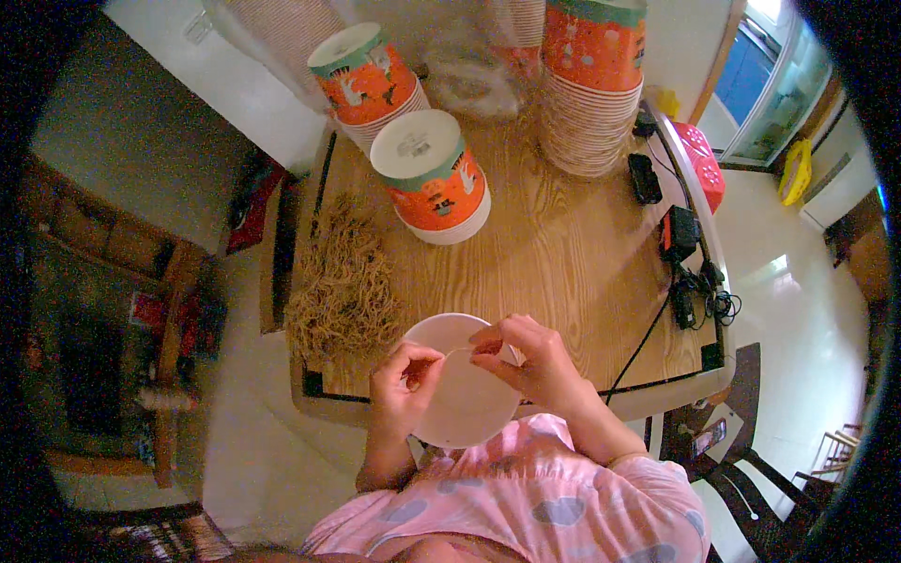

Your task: Tying pieces of raffia string around the rims of paper bowls.

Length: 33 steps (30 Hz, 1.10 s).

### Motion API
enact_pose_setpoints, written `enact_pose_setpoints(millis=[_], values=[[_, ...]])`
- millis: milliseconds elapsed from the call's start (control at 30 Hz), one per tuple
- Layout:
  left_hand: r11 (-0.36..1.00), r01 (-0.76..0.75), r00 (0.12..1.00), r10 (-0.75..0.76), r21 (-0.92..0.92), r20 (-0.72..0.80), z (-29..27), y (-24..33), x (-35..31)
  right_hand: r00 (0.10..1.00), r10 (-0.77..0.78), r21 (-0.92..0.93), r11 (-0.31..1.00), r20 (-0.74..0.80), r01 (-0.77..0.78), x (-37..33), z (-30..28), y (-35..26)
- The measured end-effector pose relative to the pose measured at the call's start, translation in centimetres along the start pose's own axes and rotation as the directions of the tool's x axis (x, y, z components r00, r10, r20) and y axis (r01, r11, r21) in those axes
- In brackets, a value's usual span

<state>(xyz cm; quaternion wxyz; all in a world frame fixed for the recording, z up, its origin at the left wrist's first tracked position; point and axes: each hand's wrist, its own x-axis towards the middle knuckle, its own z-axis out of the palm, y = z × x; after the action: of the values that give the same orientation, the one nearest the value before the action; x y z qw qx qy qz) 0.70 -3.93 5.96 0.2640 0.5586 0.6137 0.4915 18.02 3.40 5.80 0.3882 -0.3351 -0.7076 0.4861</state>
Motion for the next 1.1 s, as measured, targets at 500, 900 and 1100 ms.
enact_pose_setpoints(millis=[500, 900, 1100], values=[[0.965, -0.260, 0.899, 0.259, -0.046, 0.354, -0.3, 1.8, 0.6, 0.960, -0.236, -0.096, 0.963, 0.152, 0.252, -0.3, 0.7, -0.2], [0.997, -0.071, 0.991, 0.067, 0.030, 0.118, 0.8, 1.1, -0.8, 0.962, -0.246, -0.131, 0.957, 0.117, 0.261, -0.4, 0.3, 0.1], [0.992, -0.124, 0.990, 0.124, -0.008, 0.067, 1.1, 1.0, -0.9, 0.963, -0.225, -0.171, 0.953, 0.151, 0.250, -0.5, 0.7, 0.6]])
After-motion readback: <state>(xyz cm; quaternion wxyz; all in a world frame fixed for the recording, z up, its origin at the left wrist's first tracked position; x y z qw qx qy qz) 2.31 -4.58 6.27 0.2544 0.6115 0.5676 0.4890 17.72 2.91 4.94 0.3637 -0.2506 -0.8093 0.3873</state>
